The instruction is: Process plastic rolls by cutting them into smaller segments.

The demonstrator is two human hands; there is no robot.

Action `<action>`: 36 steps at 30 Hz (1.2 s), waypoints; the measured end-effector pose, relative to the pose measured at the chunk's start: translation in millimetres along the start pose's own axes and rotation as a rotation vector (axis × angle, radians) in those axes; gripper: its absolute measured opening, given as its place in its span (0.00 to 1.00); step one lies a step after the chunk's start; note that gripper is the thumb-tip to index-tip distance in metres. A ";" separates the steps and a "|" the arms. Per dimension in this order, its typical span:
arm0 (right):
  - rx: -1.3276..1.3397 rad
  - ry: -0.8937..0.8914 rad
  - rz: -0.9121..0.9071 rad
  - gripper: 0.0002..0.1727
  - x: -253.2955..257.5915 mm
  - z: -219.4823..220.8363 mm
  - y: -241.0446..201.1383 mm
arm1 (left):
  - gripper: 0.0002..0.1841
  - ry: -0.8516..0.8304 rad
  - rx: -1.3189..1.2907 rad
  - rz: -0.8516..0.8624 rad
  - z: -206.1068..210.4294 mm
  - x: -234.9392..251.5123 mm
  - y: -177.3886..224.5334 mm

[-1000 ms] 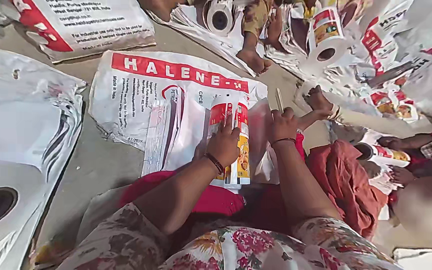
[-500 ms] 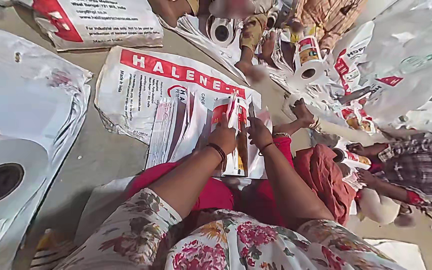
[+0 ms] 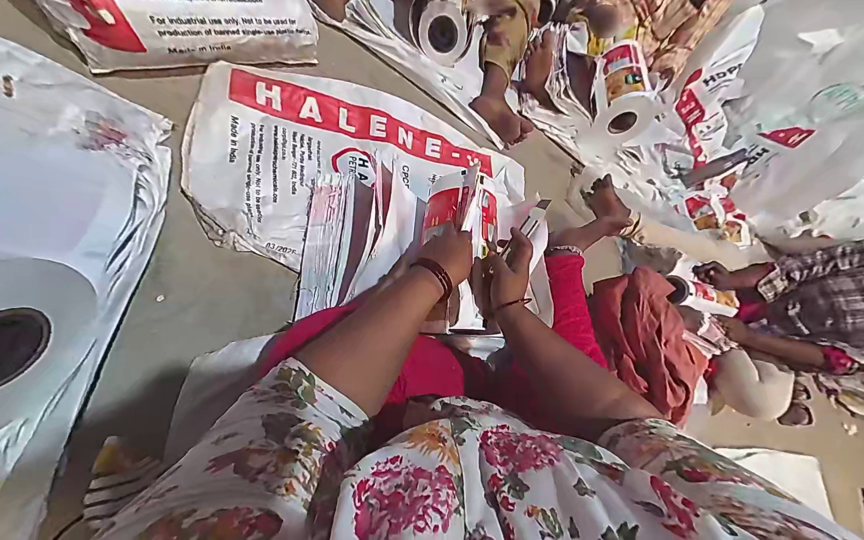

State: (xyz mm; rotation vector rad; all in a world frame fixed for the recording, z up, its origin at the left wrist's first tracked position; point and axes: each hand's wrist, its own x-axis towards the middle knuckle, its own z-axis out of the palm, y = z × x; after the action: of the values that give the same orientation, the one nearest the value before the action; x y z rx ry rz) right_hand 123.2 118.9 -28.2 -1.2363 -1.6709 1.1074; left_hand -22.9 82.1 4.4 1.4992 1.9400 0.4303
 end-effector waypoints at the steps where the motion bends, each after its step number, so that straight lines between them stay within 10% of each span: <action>1: 0.002 -0.010 -0.009 0.39 -0.5 0.6 -1.8 | 0.24 -0.001 0.002 -0.008 -2.1 -1.5 1.7; 8: 0.087 0.010 -0.118 0.38 9.1 7.5 5.0 | 0.31 0.074 0.013 -0.032 1.6 3.3 6.7; 16: -0.119 0.001 -0.143 0.40 7.8 14.4 0.8 | 0.12 0.097 0.029 0.006 -10.4 4.7 -12.3; 36: -0.283 -0.013 -0.073 0.44 8.9 -19.7 -1.7 | 0.24 0.306 -0.051 -0.207 0.1 -33.6 -30.0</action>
State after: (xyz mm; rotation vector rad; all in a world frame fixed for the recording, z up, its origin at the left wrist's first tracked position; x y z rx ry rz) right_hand 138.8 131.2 -19.4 -1.3310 -1.9158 0.8571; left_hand -40.2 41.4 -4.4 1.2394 2.2756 0.6407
